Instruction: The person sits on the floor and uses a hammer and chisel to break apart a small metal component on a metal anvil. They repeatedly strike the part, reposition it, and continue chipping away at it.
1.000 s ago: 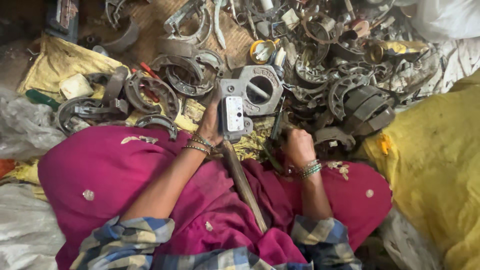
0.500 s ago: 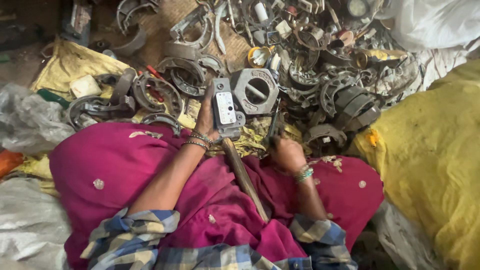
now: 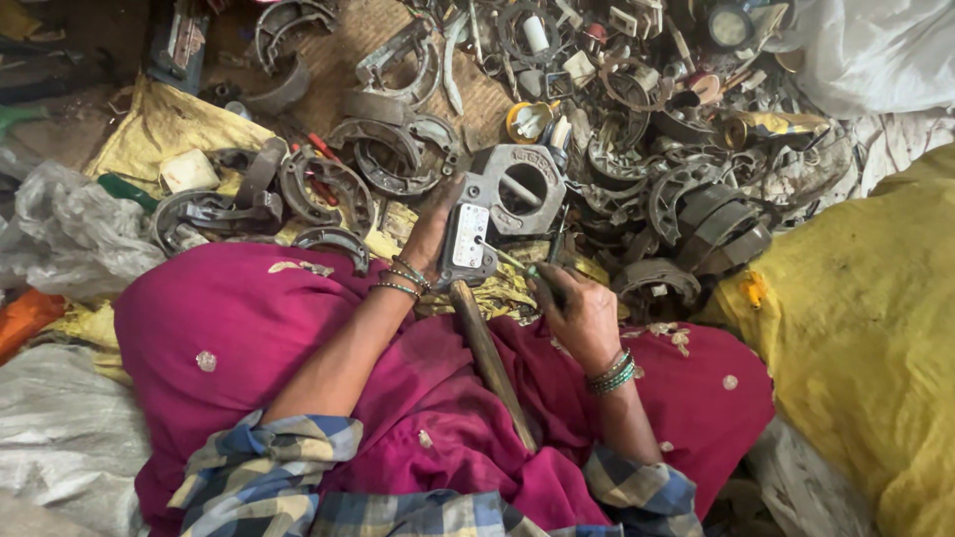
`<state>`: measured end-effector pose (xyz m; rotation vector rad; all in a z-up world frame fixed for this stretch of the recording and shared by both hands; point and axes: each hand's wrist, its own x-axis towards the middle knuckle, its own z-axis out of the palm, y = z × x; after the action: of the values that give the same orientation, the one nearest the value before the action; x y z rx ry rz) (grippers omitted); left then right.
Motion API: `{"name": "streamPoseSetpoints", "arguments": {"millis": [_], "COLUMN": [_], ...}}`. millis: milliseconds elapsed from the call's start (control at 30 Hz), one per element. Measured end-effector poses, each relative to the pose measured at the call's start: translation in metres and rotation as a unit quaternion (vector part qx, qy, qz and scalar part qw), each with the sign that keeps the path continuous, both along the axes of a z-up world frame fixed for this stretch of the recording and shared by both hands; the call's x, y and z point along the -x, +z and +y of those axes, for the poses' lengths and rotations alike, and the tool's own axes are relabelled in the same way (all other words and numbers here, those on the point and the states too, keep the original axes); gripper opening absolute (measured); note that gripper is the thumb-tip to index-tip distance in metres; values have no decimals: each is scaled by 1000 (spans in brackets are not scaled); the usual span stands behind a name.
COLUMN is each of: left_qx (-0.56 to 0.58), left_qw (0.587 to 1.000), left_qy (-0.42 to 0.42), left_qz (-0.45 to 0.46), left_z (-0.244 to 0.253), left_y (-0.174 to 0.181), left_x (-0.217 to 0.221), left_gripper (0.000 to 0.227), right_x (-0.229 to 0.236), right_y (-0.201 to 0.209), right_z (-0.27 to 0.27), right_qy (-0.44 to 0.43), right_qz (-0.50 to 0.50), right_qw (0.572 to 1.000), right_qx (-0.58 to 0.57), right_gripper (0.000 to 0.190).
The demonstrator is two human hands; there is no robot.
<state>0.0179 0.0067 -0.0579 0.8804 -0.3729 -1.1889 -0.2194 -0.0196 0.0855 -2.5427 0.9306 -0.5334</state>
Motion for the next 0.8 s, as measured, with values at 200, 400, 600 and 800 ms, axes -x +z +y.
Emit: {"name": "streamPoseSetpoints", "arguments": {"millis": [200, 400, 600, 800], "left_qx": [-68, -56, -142, -120], "left_qw": [993, 978, 989, 991], "left_qy": [5, 42, 26, 36], "left_qz": [-98, -197, 5, -38], "left_z": [2, 3, 5, 6], "left_y": [1, 11, 18, 7], "left_x": [-1, -2, -1, -9], "left_gripper": [64, 65, 61, 62], "right_x": [1, 3, -16, -15], "right_y": [-2, -30, -51, -24], "right_z": [1, 8, 24, 22], "right_qy": [-7, -35, -90, -55], "right_qz": [70, 88, 59, 37], "right_qw": [994, 985, 993, 992], "right_qx": [79, 143, 50, 107], "right_gripper": [27, 27, 24, 27]}}
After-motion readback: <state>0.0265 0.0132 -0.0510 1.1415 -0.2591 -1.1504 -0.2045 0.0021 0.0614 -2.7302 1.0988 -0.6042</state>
